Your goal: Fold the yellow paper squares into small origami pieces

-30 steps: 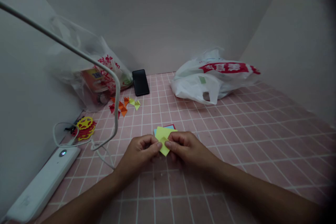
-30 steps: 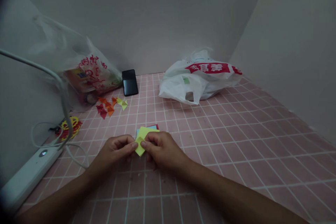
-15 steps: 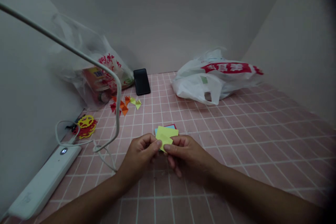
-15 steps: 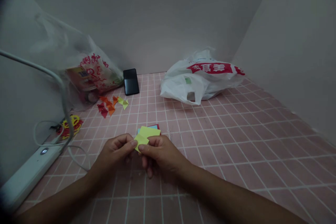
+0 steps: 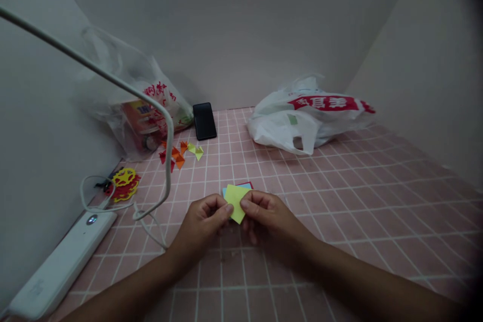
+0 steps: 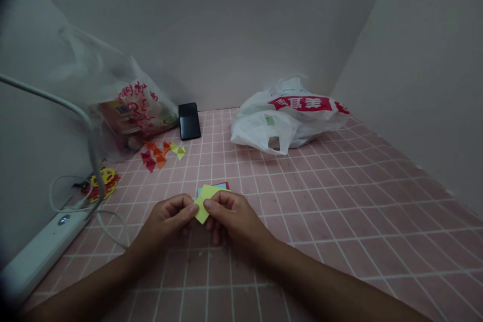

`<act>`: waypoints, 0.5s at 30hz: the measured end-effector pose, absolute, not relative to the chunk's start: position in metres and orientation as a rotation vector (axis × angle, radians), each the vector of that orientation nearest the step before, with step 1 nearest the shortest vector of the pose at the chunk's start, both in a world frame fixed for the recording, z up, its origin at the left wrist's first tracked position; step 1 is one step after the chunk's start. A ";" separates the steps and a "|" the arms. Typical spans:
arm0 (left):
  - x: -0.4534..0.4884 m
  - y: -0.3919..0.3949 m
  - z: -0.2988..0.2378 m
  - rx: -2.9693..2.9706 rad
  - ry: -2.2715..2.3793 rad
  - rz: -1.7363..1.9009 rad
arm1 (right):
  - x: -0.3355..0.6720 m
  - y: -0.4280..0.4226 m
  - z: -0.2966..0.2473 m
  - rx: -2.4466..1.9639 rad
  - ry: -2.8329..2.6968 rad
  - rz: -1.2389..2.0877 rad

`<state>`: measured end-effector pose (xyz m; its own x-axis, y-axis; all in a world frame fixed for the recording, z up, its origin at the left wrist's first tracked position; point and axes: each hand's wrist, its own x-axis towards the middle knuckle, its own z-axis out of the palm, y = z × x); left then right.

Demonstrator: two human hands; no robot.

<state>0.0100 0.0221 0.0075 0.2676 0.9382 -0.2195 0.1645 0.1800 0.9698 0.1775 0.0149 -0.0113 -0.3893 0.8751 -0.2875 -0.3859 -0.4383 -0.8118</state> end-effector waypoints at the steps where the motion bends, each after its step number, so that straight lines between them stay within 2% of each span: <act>1: 0.010 0.022 0.007 1.279 1.169 0.772 | 0.178 0.015 -0.011 -0.938 -0.836 1.909; 9: 0.008 0.023 0.006 1.283 1.089 0.729 | 0.181 0.013 -0.006 -1.023 -1.009 1.785; 15: 0.010 0.022 0.005 1.144 1.070 0.687 | 0.180 0.010 -0.003 -1.063 -1.031 1.827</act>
